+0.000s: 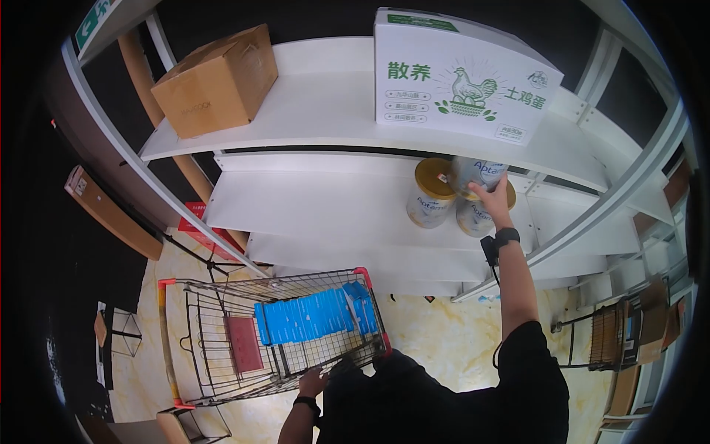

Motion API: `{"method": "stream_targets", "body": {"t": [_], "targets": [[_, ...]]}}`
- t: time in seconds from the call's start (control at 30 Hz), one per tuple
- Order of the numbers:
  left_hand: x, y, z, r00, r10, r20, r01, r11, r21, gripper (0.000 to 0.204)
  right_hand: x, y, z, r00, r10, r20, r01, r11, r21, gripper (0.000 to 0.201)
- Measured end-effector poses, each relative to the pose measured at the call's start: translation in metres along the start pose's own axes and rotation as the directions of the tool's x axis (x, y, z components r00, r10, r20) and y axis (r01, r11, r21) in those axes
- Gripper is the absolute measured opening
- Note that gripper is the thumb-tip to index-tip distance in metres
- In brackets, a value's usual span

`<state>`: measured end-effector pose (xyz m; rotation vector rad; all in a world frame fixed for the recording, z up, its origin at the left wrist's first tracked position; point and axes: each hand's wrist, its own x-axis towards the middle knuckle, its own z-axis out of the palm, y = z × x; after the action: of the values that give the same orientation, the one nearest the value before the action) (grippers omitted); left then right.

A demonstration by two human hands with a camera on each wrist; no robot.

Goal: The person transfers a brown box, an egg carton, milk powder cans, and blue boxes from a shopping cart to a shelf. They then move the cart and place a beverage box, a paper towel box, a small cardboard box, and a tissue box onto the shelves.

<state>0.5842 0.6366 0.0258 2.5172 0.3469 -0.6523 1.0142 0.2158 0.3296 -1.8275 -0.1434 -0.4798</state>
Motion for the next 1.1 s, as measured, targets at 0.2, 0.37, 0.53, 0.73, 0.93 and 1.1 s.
{"method": "stream_targets", "body": {"t": [0.2,0.37,0.53,0.73,0.93,1.1], "targets": [[-0.007,0.001,0.006,0.979,0.058,-0.197,-0.058,0.998,0.005,0.039,-0.036,0.011,0.001,0.944,-0.285,-0.165,0.181,0.868,-0.462,0.097],[-0.015,0.016,-0.005,0.984,-0.115,-0.134,0.121,0.992,0.040,0.038,-0.108,-0.001,0.027,0.922,-0.386,-0.026,0.338,0.838,-0.428,0.075],[-0.021,0.011,-0.014,0.966,-0.219,-0.138,0.228,0.973,0.046,0.039,-0.220,0.050,0.075,0.903,-0.046,0.427,0.220,0.903,-0.369,0.070],[-0.042,-0.029,-0.038,0.882,-0.377,-0.281,0.416,0.905,0.092,0.040,-0.335,0.102,0.115,0.407,0.338,0.849,0.088,0.910,-0.405,0.067],[-0.046,-0.062,-0.058,0.883,-0.427,-0.195,0.455,0.880,0.134,0.042,-0.364,0.097,0.150,0.238,0.461,0.855,0.195,0.840,-0.507,0.075],[-0.043,-0.060,-0.064,0.905,-0.422,-0.047,0.425,0.897,0.122,0.045,-0.382,0.102,0.176,0.218,0.682,0.698,0.274,0.643,-0.715,0.083]]}}
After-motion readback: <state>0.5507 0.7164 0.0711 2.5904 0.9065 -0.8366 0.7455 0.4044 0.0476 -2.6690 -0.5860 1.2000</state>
